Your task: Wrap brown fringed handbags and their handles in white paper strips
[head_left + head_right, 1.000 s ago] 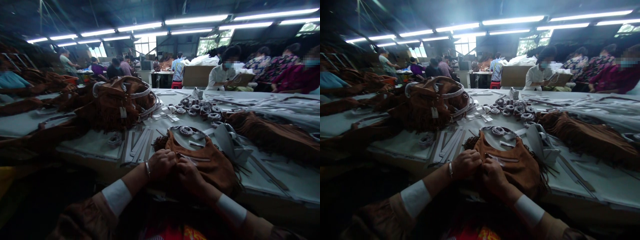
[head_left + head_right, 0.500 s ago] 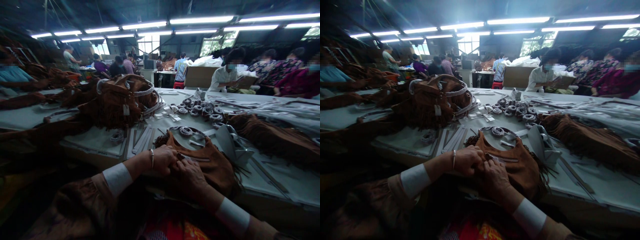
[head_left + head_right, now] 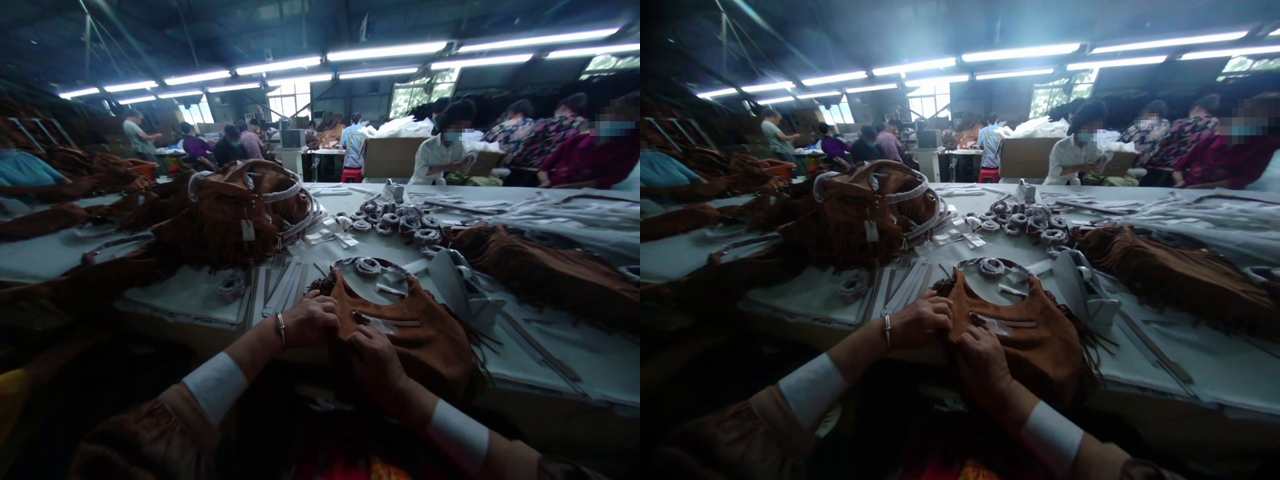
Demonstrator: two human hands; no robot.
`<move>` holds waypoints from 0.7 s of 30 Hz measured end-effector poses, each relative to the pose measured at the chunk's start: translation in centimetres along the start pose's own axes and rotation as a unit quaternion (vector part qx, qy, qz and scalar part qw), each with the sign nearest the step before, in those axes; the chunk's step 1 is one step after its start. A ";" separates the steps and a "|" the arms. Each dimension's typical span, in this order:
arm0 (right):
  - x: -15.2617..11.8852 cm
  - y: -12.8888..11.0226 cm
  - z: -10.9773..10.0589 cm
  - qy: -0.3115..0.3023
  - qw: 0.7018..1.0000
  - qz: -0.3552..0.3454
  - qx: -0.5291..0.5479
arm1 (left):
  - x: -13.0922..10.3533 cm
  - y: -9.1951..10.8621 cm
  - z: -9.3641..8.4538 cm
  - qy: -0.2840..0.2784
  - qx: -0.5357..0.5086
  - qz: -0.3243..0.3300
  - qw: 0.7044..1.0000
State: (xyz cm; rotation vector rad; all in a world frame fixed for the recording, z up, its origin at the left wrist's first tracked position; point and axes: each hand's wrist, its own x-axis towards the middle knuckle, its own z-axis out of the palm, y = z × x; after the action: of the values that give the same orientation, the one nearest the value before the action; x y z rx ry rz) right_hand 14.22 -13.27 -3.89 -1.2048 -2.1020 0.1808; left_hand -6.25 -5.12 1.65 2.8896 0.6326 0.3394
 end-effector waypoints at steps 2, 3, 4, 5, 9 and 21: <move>-0.1 0.0 -0.1 0.008 1.000 0.003 0.015 | 0.0 -0.5 0.4 -0.005 -0.004 -0.015 1.000; -0.2 0.0 -0.1 0.013 1.000 0.004 0.022 | 0.2 -0.7 0.6 -0.005 -0.006 -0.022 1.000; -0.2 0.0 -0.2 0.018 0.999 0.005 0.029 | 0.4 -0.9 0.8 -0.003 -0.006 -0.027 1.000; -0.2 0.1 -0.3 0.024 0.999 0.005 0.034 | 0.6 -1.1 1.0 -0.001 -0.003 -0.028 1.000; -0.3 0.7 -0.3 0.037 0.998 0.014 0.049 | 1.2 -1.6 1.5 0.019 0.032 -0.006 0.999; 0.2 1.6 -1.8 -0.054 0.998 0.027 0.035 | 2.3 3.7 1.9 0.035 -0.028 -0.015 0.999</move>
State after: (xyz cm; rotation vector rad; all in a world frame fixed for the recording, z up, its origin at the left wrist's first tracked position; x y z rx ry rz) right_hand 16.42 -12.61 -3.13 -1.2347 -2.1382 0.3486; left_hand -2.34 -7.66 1.03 2.8215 0.6668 0.4496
